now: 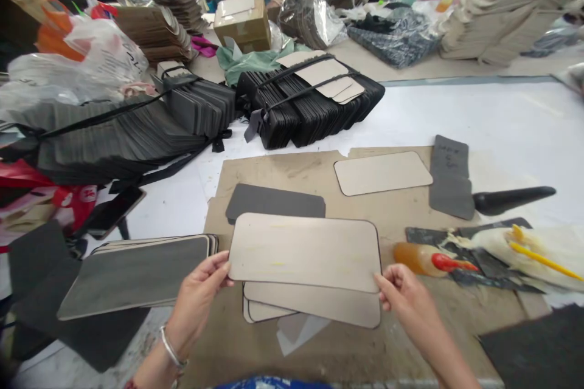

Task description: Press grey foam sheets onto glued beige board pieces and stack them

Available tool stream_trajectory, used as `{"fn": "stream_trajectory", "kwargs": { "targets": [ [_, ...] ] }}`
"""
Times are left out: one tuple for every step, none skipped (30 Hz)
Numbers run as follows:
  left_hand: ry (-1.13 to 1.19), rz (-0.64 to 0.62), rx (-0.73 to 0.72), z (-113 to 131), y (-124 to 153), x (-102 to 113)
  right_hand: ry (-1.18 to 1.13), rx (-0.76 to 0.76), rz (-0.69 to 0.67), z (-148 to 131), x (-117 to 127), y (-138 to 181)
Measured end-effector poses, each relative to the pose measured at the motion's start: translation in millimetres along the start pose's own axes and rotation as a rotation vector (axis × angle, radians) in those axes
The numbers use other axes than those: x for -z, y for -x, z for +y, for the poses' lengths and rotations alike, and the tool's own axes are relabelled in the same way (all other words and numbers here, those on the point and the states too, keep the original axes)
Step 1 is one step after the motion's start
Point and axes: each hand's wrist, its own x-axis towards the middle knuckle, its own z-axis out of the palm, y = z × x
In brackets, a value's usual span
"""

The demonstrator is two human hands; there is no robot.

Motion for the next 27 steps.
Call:
{"fn": "stream_trajectory", "kwargs": {
  "targets": [
    [-0.026, -0.016, 0.025, -14, 5, 1, 0.005, -0.026, 0.003, 16, -2, 10],
    [-0.050, -0.027, 0.042, -26, 9, 1, 0.005, -0.041, 0.007, 30, -5, 18],
    [-0.071, -0.032, 0.051, -37, 12, 1, 0.005, -0.050, 0.009, 43, -9, 24],
    [-0.090, -0.033, 0.053, -46, 13, 1, 0.004, -0.054, 0.009, 55, -12, 29],
    [-0.109, -0.033, 0.047, -54, 14, 1, 0.009, -0.061, 0.014, 64, -14, 32],
    [-0.133, -0.038, 0.037, -59, 14, 2, 0.031, -0.065, 0.027, 71, -14, 33],
    [-0.163, -0.048, 0.024, -63, 14, 3, 0.075, -0.059, 0.060, 76, -14, 34],
    [-0.199, -0.058, 0.008, -65, 13, 5, 0.138, -0.036, 0.110, 77, -12, 34],
    [-0.241, -0.059, -0.015, -66, 13, 7, 0.211, 0.006, 0.176, 75, -10, 33],
    [-0.294, -0.044, -0.050, -67, 13, 9, 0.281, 0.061, 0.236, 69, -8, 31],
    [-0.356, -0.014, -0.101, -66, 12, 12, 0.340, 0.127, 0.269, 59, -6, 27],
    [-0.422, 0.025, -0.167, -64, 12, 13, 0.387, 0.198, 0.261, 46, -7, 22],
    [-0.485, 0.060, -0.242, -62, 11, 13, 0.423, 0.263, 0.218, 31, -9, 14],
    [-0.540, 0.081, -0.317, -59, 9, 12, 0.460, 0.330, 0.149, 14, -15, 4],
    [-0.585, 0.085, -0.387, -55, 6, 9, 0.509, 0.401, 0.078, -3, -23, -8],
    [-0.620, 0.072, -0.448, -50, 1, 4, 0.577, 0.474, 0.022, -19, -33, -21],
    [-0.647, 0.050, -0.500, -46, -5, -2, 0.663, 0.545, -0.029, -33, -45, -35],
    [-0.672, 0.026, -0.547, -41, -13, -10, 0.753, 0.610, -0.072, -46, -56, -49],
    [-0.701, 0.002, -0.589, -36, -23, -18, 0.829, 0.664, -0.111, -56, -67, -62],
    [-0.733, -0.022, -0.627, -31, -33, -26, 0.888, 0.706, -0.146, -64, -77, -74],
    [-0.771, -0.050, -0.657, -26, -44, -34, 0.925, 0.736, -0.177, -69, -84, -84],
    [-0.815, -0.077, -0.675, -21, -55, -42, 0.944, 0.756, -0.203, -73, -89, -92],
    [-0.868, -0.106, -0.684, -17, -66, -50, 0.954, 0.769, -0.224, -75, -92, -99],
    [-0.926, -0.136, -0.686, -13, -75, -57, 0.969, 0.779, -0.242, -76, -93, -103],
    [-0.988, -0.168, -0.685, -10, -83, -64, 0.984, 0.790, -0.259, -76, -92, -107],
    [-1.049, -0.202, -0.682, -7, -90, -70, 0.998, 0.798, -0.275, -75, -90, -109],
    [-1.108, -0.236, -0.677, -5, -95, -75, 1.011, 0.807, -0.289, -75, -89, -110]
  ]
}}
